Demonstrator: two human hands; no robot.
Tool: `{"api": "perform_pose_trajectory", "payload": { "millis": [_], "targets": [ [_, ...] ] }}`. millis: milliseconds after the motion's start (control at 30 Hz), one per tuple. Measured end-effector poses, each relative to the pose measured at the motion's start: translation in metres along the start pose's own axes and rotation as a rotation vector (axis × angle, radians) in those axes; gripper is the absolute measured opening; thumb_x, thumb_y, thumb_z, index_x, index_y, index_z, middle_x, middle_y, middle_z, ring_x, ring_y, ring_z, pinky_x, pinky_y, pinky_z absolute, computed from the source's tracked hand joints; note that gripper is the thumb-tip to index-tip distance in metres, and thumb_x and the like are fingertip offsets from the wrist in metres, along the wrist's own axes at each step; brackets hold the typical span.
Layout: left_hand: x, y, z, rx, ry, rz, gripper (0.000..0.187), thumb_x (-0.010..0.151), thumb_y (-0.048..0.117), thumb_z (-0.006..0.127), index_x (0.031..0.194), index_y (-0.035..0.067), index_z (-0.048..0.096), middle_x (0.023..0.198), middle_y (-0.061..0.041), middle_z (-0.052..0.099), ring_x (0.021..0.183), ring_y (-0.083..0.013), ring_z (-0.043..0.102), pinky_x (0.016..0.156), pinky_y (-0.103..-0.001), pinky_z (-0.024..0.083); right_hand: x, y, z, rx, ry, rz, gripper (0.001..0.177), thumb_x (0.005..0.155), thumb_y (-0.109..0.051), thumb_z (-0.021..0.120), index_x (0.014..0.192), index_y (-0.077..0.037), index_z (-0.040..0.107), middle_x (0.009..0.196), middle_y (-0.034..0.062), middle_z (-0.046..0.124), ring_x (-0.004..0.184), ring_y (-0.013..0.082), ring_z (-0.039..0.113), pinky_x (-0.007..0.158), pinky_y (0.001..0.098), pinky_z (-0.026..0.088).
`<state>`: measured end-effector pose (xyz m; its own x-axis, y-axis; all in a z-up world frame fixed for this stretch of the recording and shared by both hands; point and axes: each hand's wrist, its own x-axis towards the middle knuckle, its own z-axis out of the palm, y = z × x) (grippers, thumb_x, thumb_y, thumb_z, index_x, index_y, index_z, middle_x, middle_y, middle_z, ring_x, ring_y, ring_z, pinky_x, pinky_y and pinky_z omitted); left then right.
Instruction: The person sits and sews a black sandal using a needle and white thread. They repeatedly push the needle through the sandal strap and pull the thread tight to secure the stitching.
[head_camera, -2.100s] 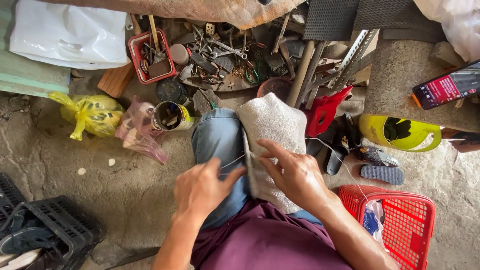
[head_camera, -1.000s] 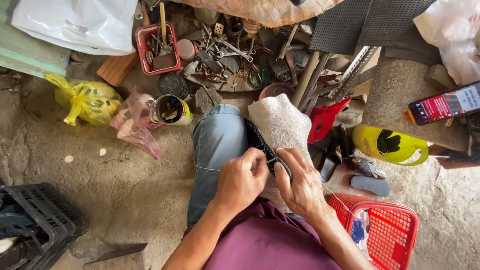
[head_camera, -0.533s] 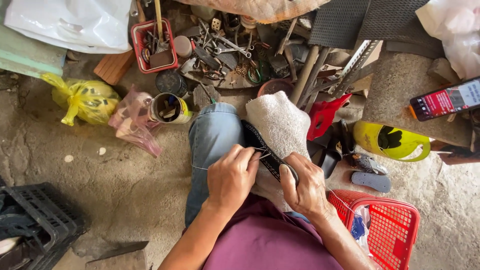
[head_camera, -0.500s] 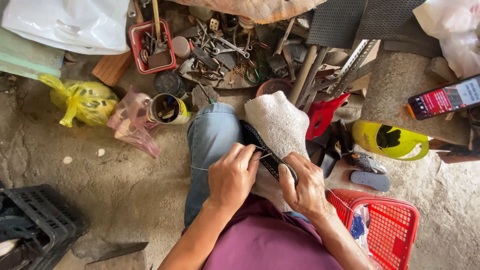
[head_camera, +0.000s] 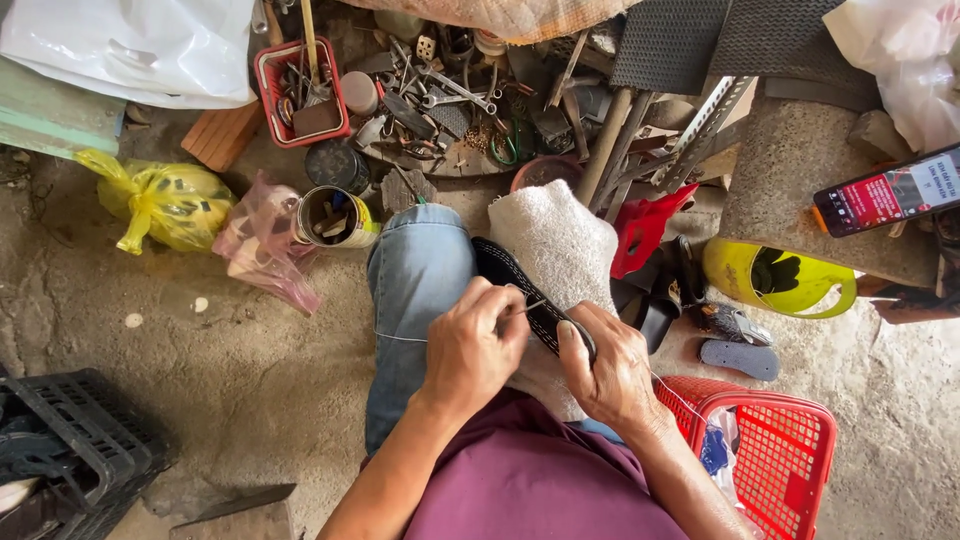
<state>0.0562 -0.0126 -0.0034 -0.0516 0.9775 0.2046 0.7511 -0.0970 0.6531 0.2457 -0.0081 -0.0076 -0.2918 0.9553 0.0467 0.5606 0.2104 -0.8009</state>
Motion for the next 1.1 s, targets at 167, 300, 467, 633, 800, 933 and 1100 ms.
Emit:
{"api": "perform_pose_trajectory", "payload": {
  "millis": [167, 300, 467, 633, 800, 933, 1100],
  "targets": [
    [0.000, 0.008, -0.080, -0.804, -0.398, -0.160, 0.024, 0.091, 0.008, 0.064, 0.074, 0.011, 0.047, 0.101, -0.007, 0.059, 0.097, -0.0165, 0.059, 0.084, -0.027, 0.045, 0.010, -0.033, -0.011, -0.127, -0.078, -0.002, 0.029, 0.102, -0.019, 0.042, 0.076, -0.010, 0.045, 0.068, 0.0038, 0.043, 0.059, 0.0226, 0.043, 0.058, 0.0383, 0.036],
    [-0.034, -0.054, -0.147, -0.745, -0.277, -0.298, 0.027, 0.089, 0.012, 0.068, 0.064, 0.007, 0.057, 0.089, -0.008, 0.066, 0.091, -0.0205, 0.065, 0.085, -0.033, 0.048, 0.008, -0.034, -0.006, -0.142, -0.123, -0.039, 0.026, 0.102, -0.022, 0.044, 0.081, -0.009, 0.050, 0.070, 0.0056, 0.045, 0.061, 0.0272, 0.048, 0.060, 0.0403, 0.039],
    [-0.087, -0.126, -0.204, -0.111, 0.112, -0.741, 0.018, 0.106, 0.013, 0.070, 0.090, 0.004, 0.070, 0.081, -0.005, 0.063, 0.068, -0.0096, 0.053, 0.064, -0.025, 0.043, 0.012, -0.045, -0.003, -0.198, -0.238, -0.100, 0.057, 0.094, -0.064, 0.052, 0.098, -0.007, 0.060, 0.083, 0.0092, 0.060, 0.079, 0.0330, 0.063, 0.067, 0.0471, 0.048],
    [-0.093, -0.152, -0.177, 0.546, -0.004, -0.695, 0.029, 0.103, 0.038, 0.072, 0.113, 0.012, 0.070, 0.123, -0.009, 0.060, 0.081, -0.0295, 0.068, 0.078, -0.048, 0.051, 0.002, -0.013, -0.018, 0.009, -0.121, 0.114, 0.037, 0.092, -0.046, 0.062, 0.081, -0.012, 0.053, 0.075, 0.0013, 0.052, 0.067, 0.0155, 0.048, 0.061, 0.0323, 0.041],
    [-0.038, -0.066, -0.116, 0.172, 0.143, -0.270, 0.020, 0.097, 0.013, 0.074, 0.116, 0.006, 0.073, 0.122, -0.015, 0.066, 0.116, -0.0308, 0.065, 0.098, -0.043, 0.052, -0.003, 0.016, -0.038, -0.088, 0.136, 0.294, 0.011, 0.096, -0.015, 0.075, 0.099, -0.012, 0.065, 0.108, 0.0045, 0.059, 0.088, 0.0098, 0.057, 0.060, 0.0232, 0.055],
    [-0.021, -0.031, -0.069, -0.290, -0.161, -0.116, 0.045, 0.097, 0.012, 0.067, 0.137, -0.003, 0.055, 0.130, -0.020, 0.066, 0.092, -0.0265, 0.076, 0.087, -0.035, 0.065, -0.004, -0.001, -0.019, -0.459, 0.202, -0.058, 0.022, 0.092, -0.015, 0.081, 0.113, -0.011, 0.073, 0.134, 0.0148, 0.062, 0.125, 0.0344, 0.057, 0.102, 0.0486, 0.050],
    [-0.024, -0.018, -0.046, -0.279, -0.277, -0.153, 0.020, 0.099, 0.017, 0.057, 0.112, 0.006, 0.067, 0.095, -0.013, 0.078, 0.082, -0.0391, 0.072, 0.069, -0.047, 0.053, 0.018, -0.029, 0.012, -0.422, 0.075, -0.330, 0.036, 0.099, -0.014, 0.071, 0.134, -0.011, 0.061, 0.143, 0.0125, 0.056, 0.136, 0.0394, 0.050, 0.115, 0.0531, 0.046]
  ]
}}
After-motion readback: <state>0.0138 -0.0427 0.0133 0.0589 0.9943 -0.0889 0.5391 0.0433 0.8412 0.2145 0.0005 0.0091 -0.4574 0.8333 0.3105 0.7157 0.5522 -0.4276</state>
